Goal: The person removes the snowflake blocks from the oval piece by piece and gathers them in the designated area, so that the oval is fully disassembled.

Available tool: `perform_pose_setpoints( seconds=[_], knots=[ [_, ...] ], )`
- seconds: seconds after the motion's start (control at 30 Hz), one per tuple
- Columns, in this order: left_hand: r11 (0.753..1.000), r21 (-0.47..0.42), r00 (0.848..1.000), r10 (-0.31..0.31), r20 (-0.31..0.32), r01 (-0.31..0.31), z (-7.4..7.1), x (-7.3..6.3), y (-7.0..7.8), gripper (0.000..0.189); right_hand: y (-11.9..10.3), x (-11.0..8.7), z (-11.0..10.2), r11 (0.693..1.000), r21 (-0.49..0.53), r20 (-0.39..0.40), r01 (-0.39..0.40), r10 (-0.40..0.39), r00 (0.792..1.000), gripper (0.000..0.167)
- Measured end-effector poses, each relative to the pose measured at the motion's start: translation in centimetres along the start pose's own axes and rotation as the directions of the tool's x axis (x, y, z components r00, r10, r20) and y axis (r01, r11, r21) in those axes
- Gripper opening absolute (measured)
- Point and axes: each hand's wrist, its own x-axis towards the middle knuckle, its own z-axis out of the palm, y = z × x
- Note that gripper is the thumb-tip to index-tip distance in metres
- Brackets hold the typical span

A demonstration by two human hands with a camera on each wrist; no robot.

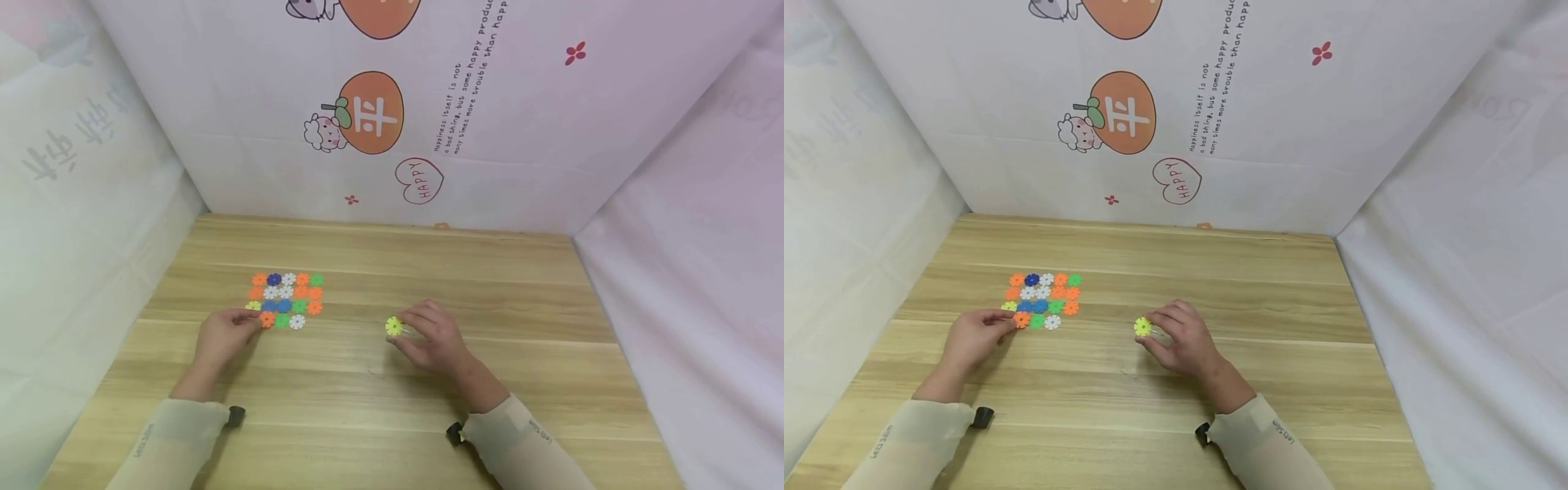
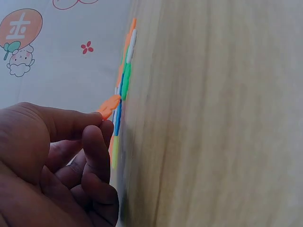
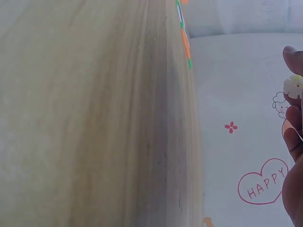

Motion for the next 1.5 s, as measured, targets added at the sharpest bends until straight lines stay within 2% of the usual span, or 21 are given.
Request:
perform_pose_setpoints(
  seconds=[0.27,0.57,0.93,1.03,1.17,1.37,1.5],
  knots=[
    [0.999,0.035,0.999,-0.031,0.024,0.03,-0.2,0.3,-0.4,0.036,-0.1,0.1,0.0,1.0,0.001,0.016,-0.006,0.006,1.0,0.032],
    [0.997,0.058,0.998,-0.051,0.043,0.049,-0.7,0.4,-0.2,0.037,-0.2,0.0,0.2,1.0,-0.006,0.017,-0.004,0.004,1.0,0.032],
    [0.999,0.041,0.999,-0.033,0.036,0.031,-0.5,0.2,-0.1,0.037,-0.4,0.2,0.4,1.0,-0.007,0.023,-0.007,0.007,1.0,0.032],
    [1.0,0.022,1.0,0.006,0.021,-0.007,-0.2,0.0,0.3,0.037,-0.5,0.3,0.5,1.0,-0.006,0.024,-0.003,0.003,1.0,0.031],
    [0.994,-0.005,0.994,0.108,0.014,-0.108,0.7,-0.3,1.5,0.035,-0.7,0.6,0.6,1.0,-0.003,0.017,0.009,-0.008,1.0,0.031],
    [0.974,-0.086,0.974,0.216,0.074,-0.21,2.7,-1.1,3.7,0.028,-0.8,1.0,1.0,0.999,-0.018,0.029,0.034,-0.034,0.999,0.032],
    [0.952,-0.157,0.954,0.282,0.101,-0.265,3.9,-1.4,5.1,0.024,-0.9,1.2,1.3,0.999,-0.027,0.036,0.043,-0.042,0.998,0.033]
  ],
)
